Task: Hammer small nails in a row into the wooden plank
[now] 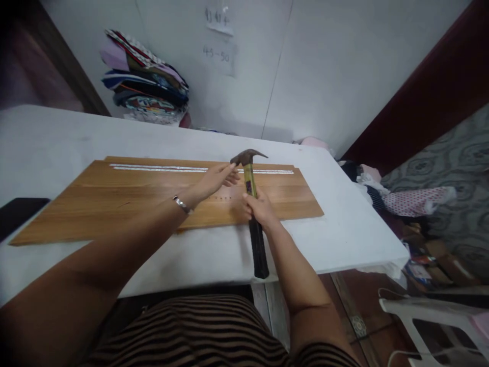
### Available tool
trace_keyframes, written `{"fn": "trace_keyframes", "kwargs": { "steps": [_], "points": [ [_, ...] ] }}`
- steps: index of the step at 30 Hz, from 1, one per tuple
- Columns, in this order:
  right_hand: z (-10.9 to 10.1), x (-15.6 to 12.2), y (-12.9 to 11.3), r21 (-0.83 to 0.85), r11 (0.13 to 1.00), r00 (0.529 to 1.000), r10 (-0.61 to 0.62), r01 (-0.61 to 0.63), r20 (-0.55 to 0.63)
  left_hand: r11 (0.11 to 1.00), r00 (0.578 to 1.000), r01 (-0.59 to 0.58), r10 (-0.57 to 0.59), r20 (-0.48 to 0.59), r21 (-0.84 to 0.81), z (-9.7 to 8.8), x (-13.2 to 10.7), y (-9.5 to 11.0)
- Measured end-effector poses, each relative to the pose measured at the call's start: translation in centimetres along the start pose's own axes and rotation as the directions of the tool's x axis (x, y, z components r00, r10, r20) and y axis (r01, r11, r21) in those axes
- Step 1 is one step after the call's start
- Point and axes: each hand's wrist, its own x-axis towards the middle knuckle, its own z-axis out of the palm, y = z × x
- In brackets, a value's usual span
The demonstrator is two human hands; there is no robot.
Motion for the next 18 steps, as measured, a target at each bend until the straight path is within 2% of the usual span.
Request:
{"fn": "trace_keyframes", "kwargs": {
  "steps": [3,6,9,13,15,18],
  "points": [
    [-0.9,-2.5,1.0,-0.126,0.988,0.996,0.087,-0.090,-0.025,0.946,0.989,0.019,0.031,-0.147,0.322,-4.6,-2.0,-2.6],
    [-0.6,-4.6,2.3,-0.183,0.969,0.986,0.168,-0.167,-0.011,0.763,0.972,0.067,0.097,-0.216,0.642,-9.1,-4.6,-5.7],
    [0.4,-5.5,3.4,-0.215,0.960,0.983,0.178,-0.182,-0.035,0.594,0.961,0.176,0.069,-0.267,0.785,-12.1,-6.6,-8.5],
    [1.7,-5.1,4.3,-0.250,0.950,0.982,0.170,-0.186,-0.084,0.367,0.966,0.241,0.000,-0.259,0.899,-13.2,-7.5,-10.6],
    [2.2,-4.7,4.5,-0.269,0.942,0.978,0.182,-0.203,-0.101,0.314,0.967,0.247,-0.018,-0.254,0.917,-13.0,-7.5,-10.9],
    [2.9,-4.4,4.8,-0.289,0.929,0.970,0.199,-0.231,-0.137,0.300,0.973,0.228,-0.033,-0.228,0.927,-12.7,-7.4,-10.9]
  ]
}}
